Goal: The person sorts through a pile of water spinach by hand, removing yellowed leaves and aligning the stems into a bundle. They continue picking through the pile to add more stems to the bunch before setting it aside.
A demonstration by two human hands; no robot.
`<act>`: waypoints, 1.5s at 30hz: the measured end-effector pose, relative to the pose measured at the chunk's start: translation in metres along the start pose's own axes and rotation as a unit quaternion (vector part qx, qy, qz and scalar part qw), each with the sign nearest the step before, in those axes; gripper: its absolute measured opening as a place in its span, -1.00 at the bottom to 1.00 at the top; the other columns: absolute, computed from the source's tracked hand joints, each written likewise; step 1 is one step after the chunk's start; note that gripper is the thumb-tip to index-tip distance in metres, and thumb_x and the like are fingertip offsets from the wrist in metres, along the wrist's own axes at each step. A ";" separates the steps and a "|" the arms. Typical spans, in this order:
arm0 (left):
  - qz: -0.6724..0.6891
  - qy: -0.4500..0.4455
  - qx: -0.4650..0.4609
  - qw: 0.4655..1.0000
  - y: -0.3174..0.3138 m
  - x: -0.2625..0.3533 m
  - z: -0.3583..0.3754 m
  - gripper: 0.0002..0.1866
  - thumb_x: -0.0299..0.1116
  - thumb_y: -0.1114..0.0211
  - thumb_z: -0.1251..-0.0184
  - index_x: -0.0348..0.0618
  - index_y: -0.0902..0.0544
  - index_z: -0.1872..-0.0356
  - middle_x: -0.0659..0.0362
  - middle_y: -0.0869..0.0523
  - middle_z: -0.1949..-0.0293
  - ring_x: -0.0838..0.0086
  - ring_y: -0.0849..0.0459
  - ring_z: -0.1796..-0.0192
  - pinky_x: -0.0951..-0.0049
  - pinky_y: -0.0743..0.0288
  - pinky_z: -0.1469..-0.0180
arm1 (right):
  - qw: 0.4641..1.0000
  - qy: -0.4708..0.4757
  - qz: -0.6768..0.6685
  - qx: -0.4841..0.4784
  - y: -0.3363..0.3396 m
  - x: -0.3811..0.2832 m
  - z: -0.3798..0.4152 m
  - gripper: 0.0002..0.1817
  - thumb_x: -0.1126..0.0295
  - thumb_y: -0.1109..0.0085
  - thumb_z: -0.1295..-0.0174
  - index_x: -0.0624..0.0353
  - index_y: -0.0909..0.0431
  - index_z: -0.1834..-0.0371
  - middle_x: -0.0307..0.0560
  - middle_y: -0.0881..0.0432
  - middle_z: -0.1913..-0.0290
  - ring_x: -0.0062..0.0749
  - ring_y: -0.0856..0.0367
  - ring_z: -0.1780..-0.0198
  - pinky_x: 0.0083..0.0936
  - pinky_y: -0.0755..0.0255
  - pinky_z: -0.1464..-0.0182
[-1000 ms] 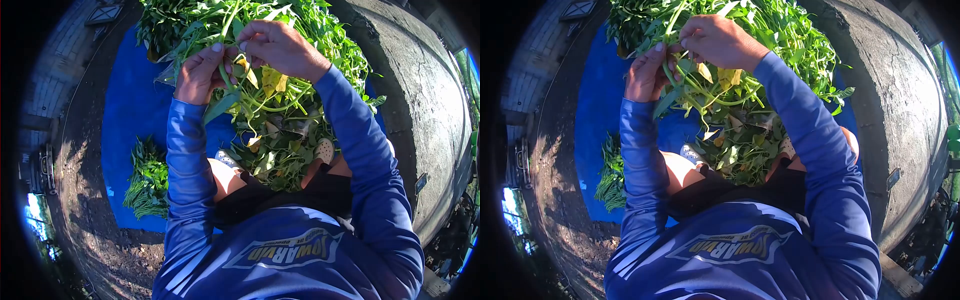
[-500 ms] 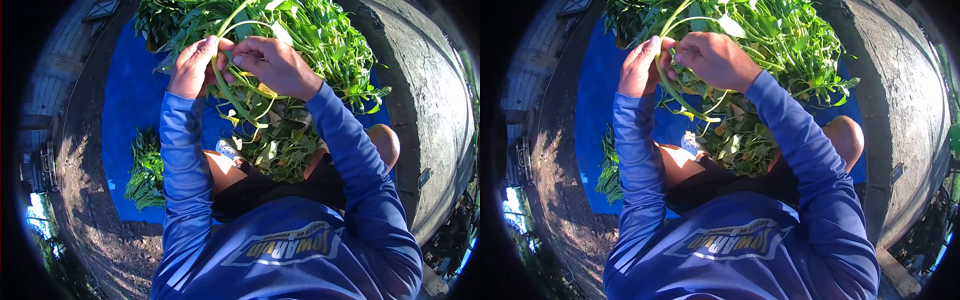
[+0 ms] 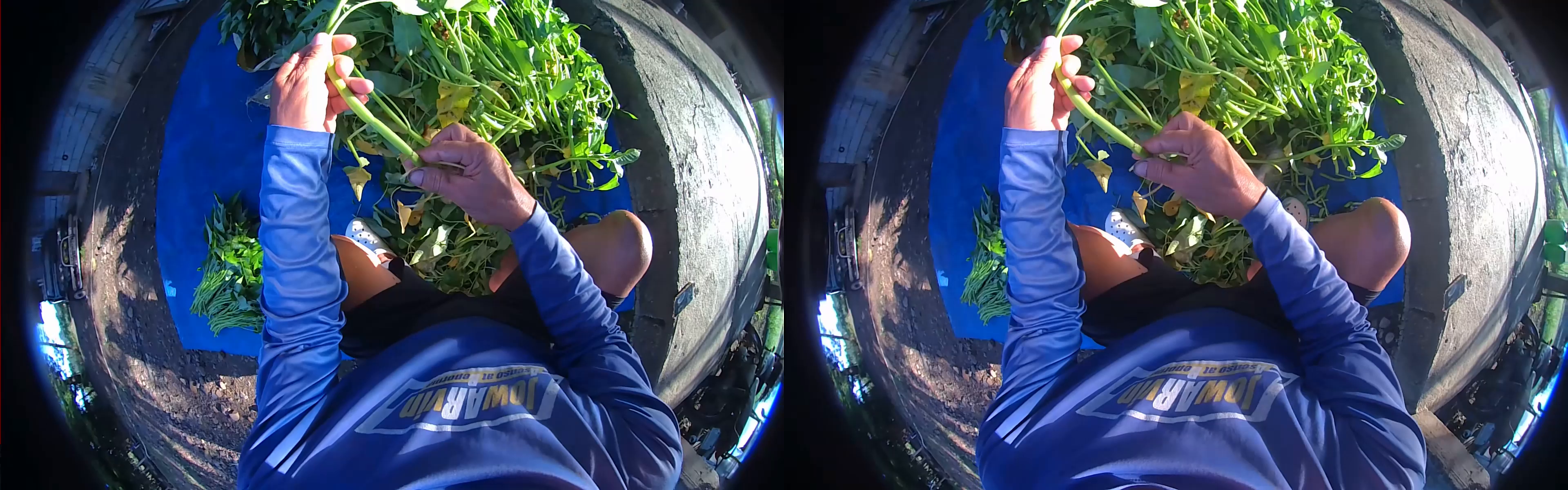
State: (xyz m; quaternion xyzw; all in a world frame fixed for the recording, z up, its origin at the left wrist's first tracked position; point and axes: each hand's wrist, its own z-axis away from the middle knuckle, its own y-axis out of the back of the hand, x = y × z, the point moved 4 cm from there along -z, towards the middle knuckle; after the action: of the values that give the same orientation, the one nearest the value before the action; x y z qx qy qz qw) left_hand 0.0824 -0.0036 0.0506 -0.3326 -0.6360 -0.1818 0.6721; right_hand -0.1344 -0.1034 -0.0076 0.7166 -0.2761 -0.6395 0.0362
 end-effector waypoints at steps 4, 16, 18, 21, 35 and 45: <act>0.009 -0.001 0.015 1.000 0.001 -0.004 -0.001 -0.57 -0.06 -0.09 -0.76 -0.28 -0.66 -0.12 0.25 -0.67 0.35 0.41 -0.85 0.40 0.45 -0.80 0.37 | 0.993 -0.058 -0.062 0.077 0.009 -0.025 0.009 -0.69 0.32 -0.40 -0.40 0.27 -0.77 -0.08 0.03 -0.82 -0.01 -0.36 -0.80 -0.03 -0.37 -0.63 -0.11; 0.034 -0.065 0.062 0.995 -0.010 0.009 0.004 -0.61 -0.11 -0.19 -0.71 -0.31 -0.66 -0.11 0.22 -0.68 0.35 0.36 -0.81 0.40 0.36 -0.81 0.29 | 0.951 -0.114 0.179 -0.227 -0.034 0.030 0.047 -0.65 0.16 -0.31 -0.28 0.10 -0.78 -0.02 0.05 -0.78 0.08 -0.11 -0.79 0.14 -0.16 -0.64 0.02; 0.077 -0.050 0.060 0.994 -0.003 0.005 0.004 -0.61 -0.11 -0.19 -0.72 -0.31 -0.66 -0.12 0.20 -0.70 0.33 0.29 -0.84 0.36 0.30 -0.84 0.24 | 0.972 0.024 0.235 -0.023 -0.040 0.041 0.055 -0.47 0.15 -0.38 -0.22 0.07 -0.71 -0.26 0.12 -0.67 -0.25 0.00 -0.76 -0.12 -0.16 -0.62 -0.20; 0.111 -0.031 0.038 0.993 -0.005 -0.004 0.003 -0.59 -0.10 -0.14 -0.73 -0.32 -0.64 -0.15 0.15 -0.71 0.27 0.16 -0.89 0.24 0.19 -0.88 0.18 | 0.861 -0.257 -0.433 0.072 -0.034 0.007 0.024 -0.48 0.35 -0.43 -0.35 0.17 -0.62 -0.37 -0.19 -0.72 -0.15 -0.48 -0.70 0.13 -0.52 -0.56 0.13; 0.161 -0.032 0.021 0.986 -0.023 -0.013 0.012 -0.64 -0.12 -0.18 -0.72 -0.26 -0.65 -0.12 0.18 -0.74 0.32 0.25 -0.87 0.30 0.25 -0.86 0.20 | 0.671 -0.270 -0.690 0.010 -0.054 0.016 0.001 -0.86 0.32 -0.24 -0.42 0.14 -0.62 0.21 -0.33 -0.45 0.48 -0.60 -0.37 0.49 -0.52 -0.26 0.45; 0.075 -0.067 0.066 0.993 -0.002 0.003 0.006 -0.61 -0.10 -0.21 -0.70 -0.28 -0.68 -0.11 0.18 -0.74 0.31 0.28 -0.85 0.31 0.30 -0.83 0.22 | 0.936 -0.060 0.124 0.324 0.069 0.030 -0.047 -0.79 0.32 -0.30 -0.30 0.20 -0.78 0.14 0.02 -0.81 0.24 -0.16 -0.82 0.25 -0.29 -0.66 0.10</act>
State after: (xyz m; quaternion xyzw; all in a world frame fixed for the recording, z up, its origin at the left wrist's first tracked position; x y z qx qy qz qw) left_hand 0.0767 -0.0003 0.0539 -0.3457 -0.6636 -0.0656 0.6602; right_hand -0.1134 -0.1891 0.0017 0.6099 -0.5567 -0.5476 -0.1350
